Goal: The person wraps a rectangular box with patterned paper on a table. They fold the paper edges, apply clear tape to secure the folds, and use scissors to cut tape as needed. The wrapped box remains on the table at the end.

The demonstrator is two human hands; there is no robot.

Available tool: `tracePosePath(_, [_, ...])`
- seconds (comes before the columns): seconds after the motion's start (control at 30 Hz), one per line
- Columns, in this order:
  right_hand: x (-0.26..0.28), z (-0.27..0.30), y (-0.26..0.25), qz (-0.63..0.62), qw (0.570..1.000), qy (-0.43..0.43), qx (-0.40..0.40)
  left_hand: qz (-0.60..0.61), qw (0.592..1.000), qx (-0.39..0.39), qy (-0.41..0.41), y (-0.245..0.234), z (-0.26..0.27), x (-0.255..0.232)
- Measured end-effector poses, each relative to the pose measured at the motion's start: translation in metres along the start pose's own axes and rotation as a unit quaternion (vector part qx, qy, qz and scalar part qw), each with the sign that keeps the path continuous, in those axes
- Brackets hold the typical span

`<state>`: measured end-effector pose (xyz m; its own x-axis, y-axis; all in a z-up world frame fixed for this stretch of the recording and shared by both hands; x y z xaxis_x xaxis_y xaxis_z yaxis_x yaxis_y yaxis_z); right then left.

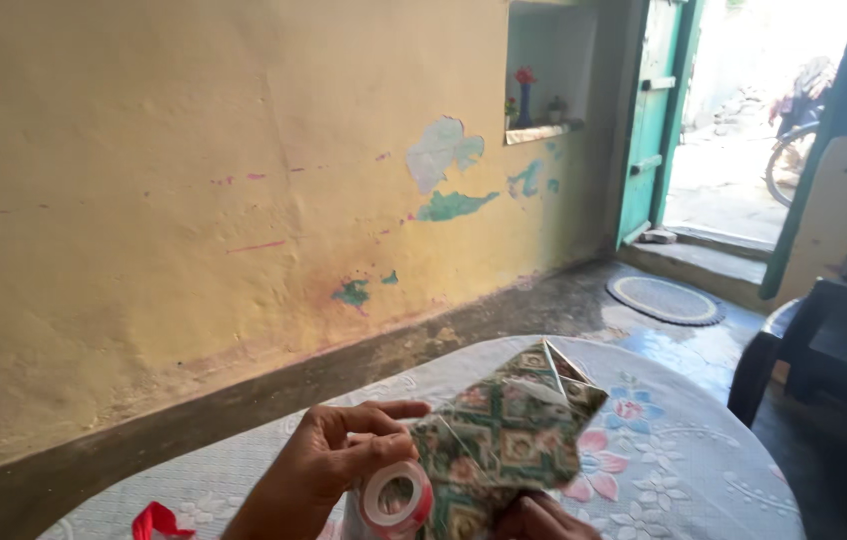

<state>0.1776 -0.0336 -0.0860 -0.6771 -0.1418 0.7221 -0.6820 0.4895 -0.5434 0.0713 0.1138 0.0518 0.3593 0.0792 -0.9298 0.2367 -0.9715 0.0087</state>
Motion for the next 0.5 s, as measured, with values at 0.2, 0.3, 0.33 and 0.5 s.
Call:
tracePosePath(0.2, [0.026,-0.025,-0.049,-0.099,0.977,0.005,-0.189,0.025,0.984,-0.177,0.013,-0.050,0.002,-0.006])
tracePosePath(0.3, [0.022,-0.041,-0.062,-0.173,0.947,0.092,-0.254,-0.035,0.982,-0.170,0.076,-0.052,0.000,-0.025])
tracePosePath(0.33, [0.021,-0.044,-0.067,-0.181,0.935,0.121,-0.280,-0.028,0.981,-0.182,0.058,-0.055,0.001,-0.023])
tracePosePath(0.5, [0.034,-0.072,-0.069,-0.074,0.935,0.208,-0.278,0.002,0.984,-0.171,0.054,-0.056,-0.007,-0.025])
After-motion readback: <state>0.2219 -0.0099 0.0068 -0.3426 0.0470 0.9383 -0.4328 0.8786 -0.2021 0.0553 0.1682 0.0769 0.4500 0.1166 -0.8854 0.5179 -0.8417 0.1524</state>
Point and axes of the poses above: each hand's wrist, its own z-axis away from the middle knuckle, its own y-axis out of the palm, x = y × z, the point moved 10 cm from there along -z, towards the middle knuckle, and after that the axes turned 10 degrees about y, right-handed, at the moved point
